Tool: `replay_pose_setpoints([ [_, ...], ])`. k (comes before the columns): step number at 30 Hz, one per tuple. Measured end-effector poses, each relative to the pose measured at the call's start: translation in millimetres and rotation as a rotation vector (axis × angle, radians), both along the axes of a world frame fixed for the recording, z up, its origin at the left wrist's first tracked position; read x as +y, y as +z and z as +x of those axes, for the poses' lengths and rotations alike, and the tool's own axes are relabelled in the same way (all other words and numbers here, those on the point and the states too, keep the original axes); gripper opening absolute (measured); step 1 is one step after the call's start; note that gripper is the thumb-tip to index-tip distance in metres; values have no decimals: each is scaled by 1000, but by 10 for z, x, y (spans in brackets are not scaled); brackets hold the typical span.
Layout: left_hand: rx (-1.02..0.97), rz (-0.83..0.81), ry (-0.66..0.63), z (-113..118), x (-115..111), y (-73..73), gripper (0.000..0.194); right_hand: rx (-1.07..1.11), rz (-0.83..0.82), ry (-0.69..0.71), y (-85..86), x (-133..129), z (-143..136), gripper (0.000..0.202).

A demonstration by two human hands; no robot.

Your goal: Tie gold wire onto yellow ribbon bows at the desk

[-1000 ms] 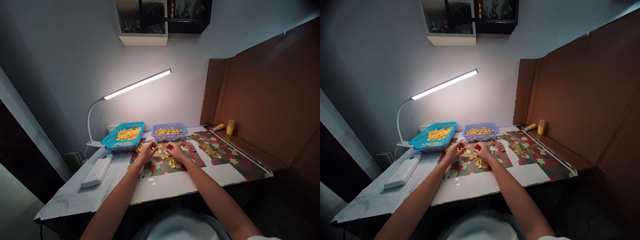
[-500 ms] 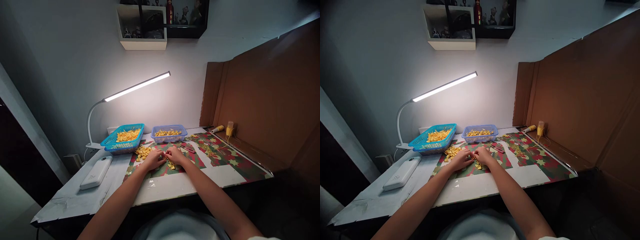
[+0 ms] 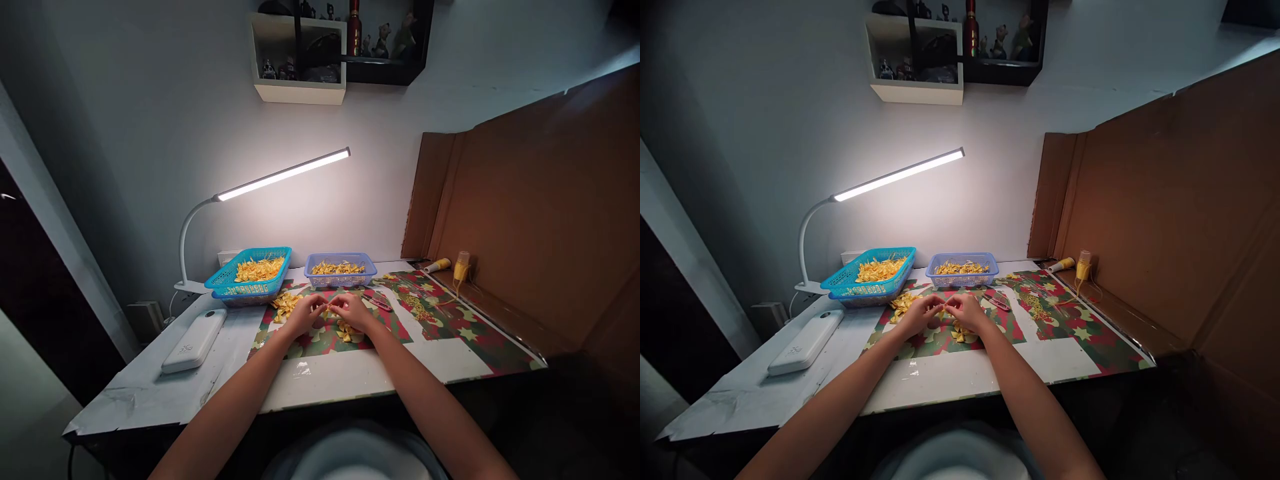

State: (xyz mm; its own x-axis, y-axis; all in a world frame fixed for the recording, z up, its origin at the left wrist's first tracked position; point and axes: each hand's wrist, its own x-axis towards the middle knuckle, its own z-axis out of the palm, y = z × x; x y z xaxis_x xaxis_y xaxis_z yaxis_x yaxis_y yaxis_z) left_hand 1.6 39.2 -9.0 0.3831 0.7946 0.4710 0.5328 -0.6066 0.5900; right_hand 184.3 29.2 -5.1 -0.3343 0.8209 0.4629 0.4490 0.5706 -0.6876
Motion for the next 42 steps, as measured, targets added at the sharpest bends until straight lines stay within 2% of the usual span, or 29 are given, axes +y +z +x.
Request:
replay_pose_setpoints([
  [6, -109, -93, -80, 12, -15, 48, 26, 208, -118, 10, -18, 29, 4, 15],
  [13, -148, -131, -141, 2, -30, 95, 22, 304, -149, 14, -55, 86, 14, 18],
  [15, -169, -144, -125, 2, -19, 75, 23, 310, -118, -38, -52, 85, 19, 18],
  [18, -205, -103, -59, 10, -8, 31, 24, 273, 32, -207, -29, 46, 11, 14],
  [19, -210, -78, -31, 16, -10, 19, 24, 262, 53, -223, -24, 30, 0, 12],
  [22, -200, -5, 18, 46, -34, 4, 24, 276, -33, -125, -42, 5, -56, 17],
  [26, -187, 46, 5, 105, -87, 11, 24, 405, -156, 2, -107, 52, -127, 26],
  [32, -307, -36, -84, 136, -78, -6, 33, 606, -342, 28, -106, 101, -126, 29],
  [35, -384, -1, 13, 88, -25, -16, 33, 666, -438, 39, -65, 69, -101, 29],
  [37, -399, 5, 40, 49, 7, -18, 33, 635, -435, 36, -43, 50, -85, 26],
  [42, -311, -137, -164, 21, 28, -19, 26, 460, -229, 79, -60, 76, -72, 18],
])
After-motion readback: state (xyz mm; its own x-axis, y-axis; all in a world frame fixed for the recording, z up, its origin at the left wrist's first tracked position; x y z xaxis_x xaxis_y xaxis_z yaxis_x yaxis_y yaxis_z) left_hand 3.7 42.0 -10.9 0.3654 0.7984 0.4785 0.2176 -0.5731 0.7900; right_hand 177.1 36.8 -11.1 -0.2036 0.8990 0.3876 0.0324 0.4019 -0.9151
